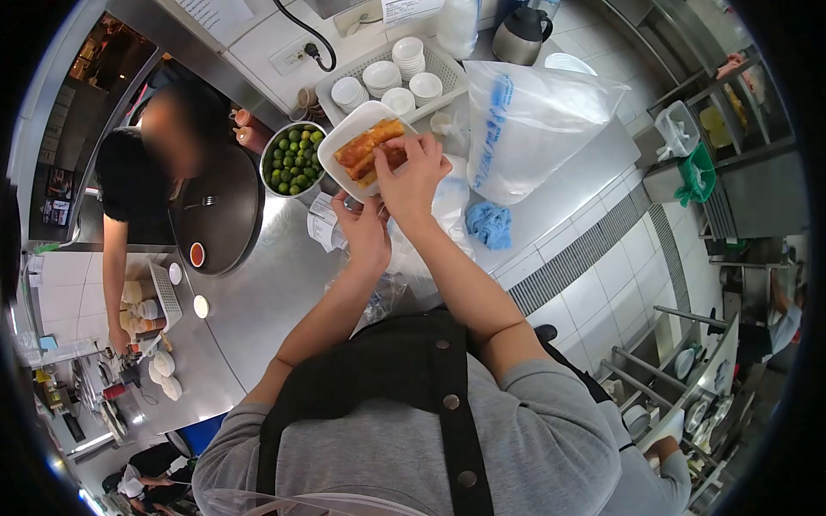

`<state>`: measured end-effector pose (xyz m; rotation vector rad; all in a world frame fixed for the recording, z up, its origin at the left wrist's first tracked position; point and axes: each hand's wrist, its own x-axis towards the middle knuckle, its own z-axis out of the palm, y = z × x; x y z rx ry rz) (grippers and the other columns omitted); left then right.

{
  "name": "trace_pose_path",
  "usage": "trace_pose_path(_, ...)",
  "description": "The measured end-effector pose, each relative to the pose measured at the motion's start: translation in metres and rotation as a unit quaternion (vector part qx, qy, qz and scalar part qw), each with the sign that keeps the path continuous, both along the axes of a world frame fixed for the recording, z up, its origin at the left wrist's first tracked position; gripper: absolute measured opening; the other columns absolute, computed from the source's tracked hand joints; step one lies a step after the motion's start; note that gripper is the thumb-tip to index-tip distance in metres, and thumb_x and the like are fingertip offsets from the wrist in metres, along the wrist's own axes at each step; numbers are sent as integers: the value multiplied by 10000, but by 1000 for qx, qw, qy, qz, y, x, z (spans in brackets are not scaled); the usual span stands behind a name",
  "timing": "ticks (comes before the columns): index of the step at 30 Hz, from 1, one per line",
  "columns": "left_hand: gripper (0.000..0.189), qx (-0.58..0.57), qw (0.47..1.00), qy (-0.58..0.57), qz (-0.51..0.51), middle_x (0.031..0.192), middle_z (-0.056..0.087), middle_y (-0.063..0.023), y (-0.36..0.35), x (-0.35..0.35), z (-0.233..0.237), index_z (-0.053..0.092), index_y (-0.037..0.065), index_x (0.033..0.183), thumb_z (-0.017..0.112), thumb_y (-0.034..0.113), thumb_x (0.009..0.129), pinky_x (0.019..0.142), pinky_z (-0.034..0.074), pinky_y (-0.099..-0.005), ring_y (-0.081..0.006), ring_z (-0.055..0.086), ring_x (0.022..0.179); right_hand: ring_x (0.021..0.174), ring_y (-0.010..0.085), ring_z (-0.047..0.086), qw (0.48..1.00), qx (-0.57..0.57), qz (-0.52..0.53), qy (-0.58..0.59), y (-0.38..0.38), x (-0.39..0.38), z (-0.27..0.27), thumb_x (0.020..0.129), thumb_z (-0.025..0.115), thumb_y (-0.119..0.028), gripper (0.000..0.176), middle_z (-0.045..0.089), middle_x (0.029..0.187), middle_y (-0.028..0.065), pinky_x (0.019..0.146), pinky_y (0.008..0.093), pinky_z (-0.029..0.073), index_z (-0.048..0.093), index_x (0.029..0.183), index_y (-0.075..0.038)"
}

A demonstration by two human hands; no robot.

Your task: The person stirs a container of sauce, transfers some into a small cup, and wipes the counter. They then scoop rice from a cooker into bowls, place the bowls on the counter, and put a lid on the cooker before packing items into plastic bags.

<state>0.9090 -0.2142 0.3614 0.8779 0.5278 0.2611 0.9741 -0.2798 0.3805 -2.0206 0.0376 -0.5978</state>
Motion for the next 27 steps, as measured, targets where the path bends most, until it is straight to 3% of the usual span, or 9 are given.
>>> trace_pose_path(2, 525, 4, 1000, 1, -2, 1307, 495, -210, -1, 0, -2, 266, 110, 1364, 557, -60, 962, 859, 603, -404, -284, 639, 1120, 985, 195, 559, 1000, -10, -18, -19, 0, 1, -3, 773, 838, -197, 181, 587, 971, 10, 951, 417, 281, 729, 897, -124)
trace_pose_path(8, 509, 15, 1000, -3, -2, 1310, 487, -209, -4, -1, -2, 269, 105, 1348, 567, -49, 964, 871, 601, -402, -280, 629, 1138, 1076, 251, 538, 1000, -20, -8, 6, -2, -1, 1, 790, 801, -201, 162, 575, 1004, 28, 970, 473, 281, 705, 903, -136)
trace_pose_path(11, 508, 25, 999, -18, -9, 1311, 486, -209, -2, -3, -10, 268, 97, 1343, 572, -43, 962, 889, 601, -403, -278, 615, 1164, 1028, 213, 563, 998, -45, -30, -26, -1, 0, -3, 788, 811, -192, 135, 594, 967, 6, 944, 442, 277, 715, 866, -136)
trace_pose_path(14, 509, 25, 1000, -12, -15, 1314, 483, -217, -2, -6, -3, 267, 90, 1340, 567, -51, 953, 907, 601, -411, -283, 606, 1179, 1088, 251, 539, 999, -38, -21, -18, -1, 0, -4, 796, 788, -214, 142, 580, 1008, 22, 958, 494, 285, 688, 865, -140)
trace_pose_path(20, 525, 31, 999, -22, -9, 1312, 486, -229, -4, -6, -3, 263, 86, 1343, 549, -76, 933, 928, 601, -430, -289, 607, 1176, 1087, 248, 538, 999, -36, -20, 1, -3, 2, -9, 785, 785, -207, 141, 580, 1008, 17, 949, 504, 282, 680, 854, -141)
trace_pose_path(23, 499, 27, 999, -24, -3, 1291, 539, -195, -7, -6, -1, 273, 105, 1331, 566, -52, 958, 886, 562, -395, -255, 634, 1115, 1014, 212, 567, 998, -44, -34, -16, -3, 3, -6, 775, 788, -162, 115, 599, 969, -7, 947, 472, 266, 684, 818, -135)
trace_pose_path(27, 527, 27, 999, -30, -5, 1317, 484, -236, -5, -7, -3, 260, 71, 1341, 546, -80, 925, 937, 601, -446, -298, 611, 1168, 1021, 217, 558, 998, -43, -29, -25, -5, 3, -9, 758, 788, -161, 161, 590, 971, -3, 947, 475, 264, 662, 855, -141)
